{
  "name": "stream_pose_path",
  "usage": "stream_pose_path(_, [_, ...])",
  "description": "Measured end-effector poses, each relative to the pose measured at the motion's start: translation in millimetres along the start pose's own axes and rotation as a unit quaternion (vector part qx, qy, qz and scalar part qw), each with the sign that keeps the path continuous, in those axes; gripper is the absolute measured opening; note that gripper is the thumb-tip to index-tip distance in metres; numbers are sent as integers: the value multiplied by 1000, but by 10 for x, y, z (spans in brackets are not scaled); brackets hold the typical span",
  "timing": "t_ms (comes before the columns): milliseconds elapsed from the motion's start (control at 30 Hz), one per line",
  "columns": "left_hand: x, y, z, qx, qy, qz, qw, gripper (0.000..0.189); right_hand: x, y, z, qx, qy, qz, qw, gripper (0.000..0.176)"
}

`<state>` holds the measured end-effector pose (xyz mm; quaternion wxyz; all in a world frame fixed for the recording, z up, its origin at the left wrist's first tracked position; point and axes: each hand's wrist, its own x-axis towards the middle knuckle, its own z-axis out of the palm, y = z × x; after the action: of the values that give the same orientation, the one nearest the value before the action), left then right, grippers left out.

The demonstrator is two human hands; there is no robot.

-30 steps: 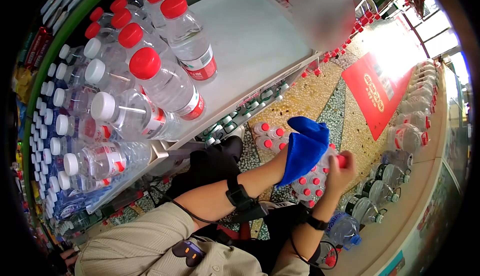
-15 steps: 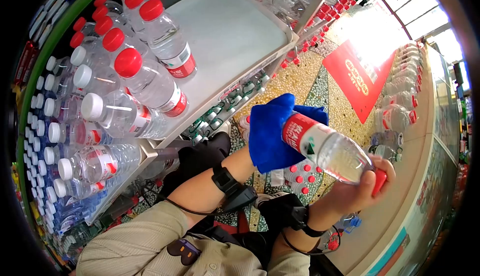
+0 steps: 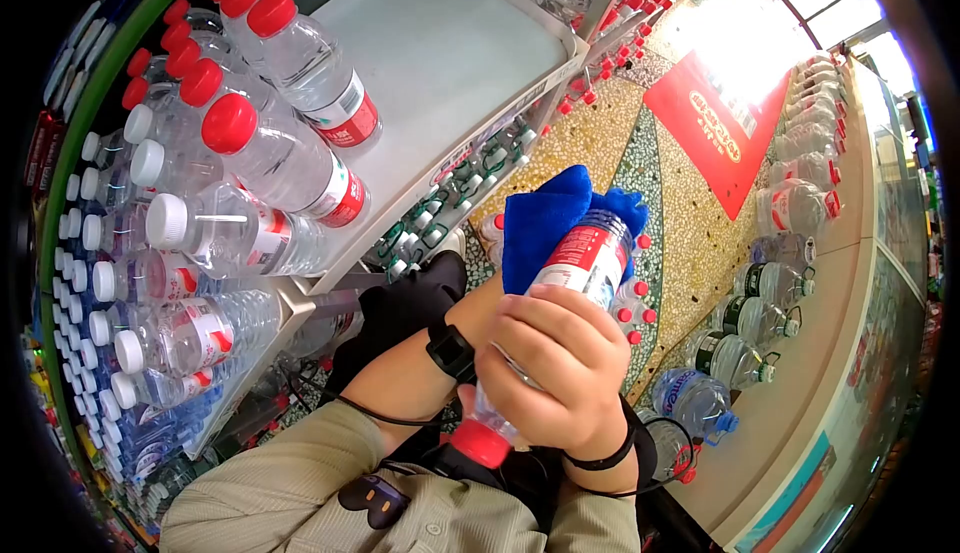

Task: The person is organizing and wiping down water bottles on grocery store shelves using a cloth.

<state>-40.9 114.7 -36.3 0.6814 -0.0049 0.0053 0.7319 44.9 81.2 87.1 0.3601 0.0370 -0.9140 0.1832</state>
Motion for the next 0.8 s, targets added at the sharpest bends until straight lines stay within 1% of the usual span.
stream_pose_path(67, [9,-10,-72,-16,5,-10,1000,29,-41,24,36,-4,-22,-15,1000,27])
stream_pose_path(100, [-7,7,-107,-27,-1,-28,999,25,-44,33,22,14,-4,2,1000,31])
stream_pose_path(133, [-6,20,-154,-38,-7,-46,998,20,-34,44,-12,28,37,18,999,31])
stream_pose_path(167, [45,-1,-190,93,-25,47,994,14,-16,53,-58,42,78,34,996,30])
stream_pose_path(200, [87,-12,-192,220,-18,142,965,10,-11,61,-88,57,119,49,990,30])
stream_pose_path(233, [125,-28,-192,242,-26,174,954,10,-37,53,-101,63,164,74,982,35])
stream_pose_path(267, [144,-45,-201,263,-33,206,942,10,-68,62,-146,47,188,93,977,35])
stream_pose_path(300, [123,-43,-172,290,-19,200,936,10,-96,112,-160,78,237,98,963,35])
stream_pose_path(333, [81,-21,-116,316,-6,195,928,9,-125,190,-169,108,286,103,947,35])
stream_pose_path(400, [-18,36,-2,368,23,187,911,9,-194,415,-284,231,370,127,891,36])
stream_pose_path(500, [-187,34,174,362,96,197,906,6,-169,754,-649,342,455,223,791,39])
stream_pose_path(533, [-144,43,131,521,48,166,836,5,-52,759,-662,317,488,232,779,40])
stream_pose_path(567, [-44,62,56,664,-2,130,737,6,92,756,-671,292,519,240,767,40])
stream_pose_path(600, [22,83,19,784,-50,92,612,7,238,742,-669,268,548,247,753,41])
stream_pose_path(633, [-151,-54,304,450,85,88,885,5,358,706,-645,305,550,227,744,42])
stream_pose_path(667, [2,-230,60,453,103,80,882,9,480,669,-593,303,527,224,762,41])
stream_pose_path(733, [93,-131,-70,610,50,68,788,7,716,593,-421,295,482,217,796,39])
stream_pose_path(767, [150,-105,-64,869,-2,43,494,12,844,552,-279,279,438,225,824,40])
stream_pose_path(800, [120,-130,-92,886,-19,52,460,12,975,522,-132,263,392,231,851,42])
